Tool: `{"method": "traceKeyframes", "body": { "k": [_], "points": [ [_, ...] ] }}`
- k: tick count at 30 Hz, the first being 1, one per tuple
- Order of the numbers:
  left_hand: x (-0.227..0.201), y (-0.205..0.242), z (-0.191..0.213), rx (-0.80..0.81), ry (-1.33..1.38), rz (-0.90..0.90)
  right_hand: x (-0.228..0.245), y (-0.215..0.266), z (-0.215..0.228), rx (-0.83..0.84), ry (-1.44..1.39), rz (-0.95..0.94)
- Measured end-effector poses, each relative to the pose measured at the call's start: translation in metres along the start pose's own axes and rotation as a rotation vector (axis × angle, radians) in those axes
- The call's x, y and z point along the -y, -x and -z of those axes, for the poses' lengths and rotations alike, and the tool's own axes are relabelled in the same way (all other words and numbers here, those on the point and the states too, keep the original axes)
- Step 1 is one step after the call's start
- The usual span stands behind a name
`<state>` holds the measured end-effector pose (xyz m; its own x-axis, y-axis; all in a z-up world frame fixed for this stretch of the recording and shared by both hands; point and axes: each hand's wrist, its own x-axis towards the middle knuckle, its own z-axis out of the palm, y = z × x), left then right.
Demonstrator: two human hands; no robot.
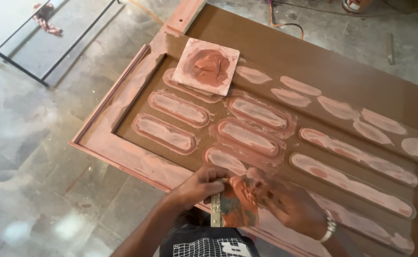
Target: The person uses a putty knife to scoop a pinkish filler paste from a square tile and applies it into recessed oval indentations on a large wooden board. They spread the filler across the indentations and smooth the surface with their fingers, repeating the process across multiple sections of the board.
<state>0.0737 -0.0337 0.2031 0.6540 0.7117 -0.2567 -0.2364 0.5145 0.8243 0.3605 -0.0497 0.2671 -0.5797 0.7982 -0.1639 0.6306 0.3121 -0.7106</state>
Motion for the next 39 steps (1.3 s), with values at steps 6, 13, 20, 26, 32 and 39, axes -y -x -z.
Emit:
{"method": "traceKeyframes", "body": {
  "k": [6, 13, 20, 26, 32, 39],
  "points": [
    [-0.034, 0.000, -0.010, -0.003, -0.438, -0.030, 0.005, -0.025, -0.019, 0.011, 0.334, 0.029],
    [-0.033, -0.011, 0.028, -0.017, -0.088, 0.037, -0.010, -0.055, -0.049, 0.152, -0.616, 0.134],
    [-0.018, -0.031, 0.122, -0.272, 0.123, 0.148, -0.032, -0.119, -0.032, 0.441, -0.858, -0.128],
    [-0.011, -0.029, 0.252, -0.644, 0.172, -0.039, -0.118, -0.272, -0.017, -0.001, -0.391, 0.018],
    [0.020, -0.019, 0.296, -0.611, 0.333, 0.130, -0.217, -0.451, -0.086, -0.433, 0.591, -0.233],
    [0.005, -0.050, 0.309, -0.590, 0.440, 0.255, -0.282, -0.481, -0.094, -0.378, 0.859, -0.390]
  ]
}}
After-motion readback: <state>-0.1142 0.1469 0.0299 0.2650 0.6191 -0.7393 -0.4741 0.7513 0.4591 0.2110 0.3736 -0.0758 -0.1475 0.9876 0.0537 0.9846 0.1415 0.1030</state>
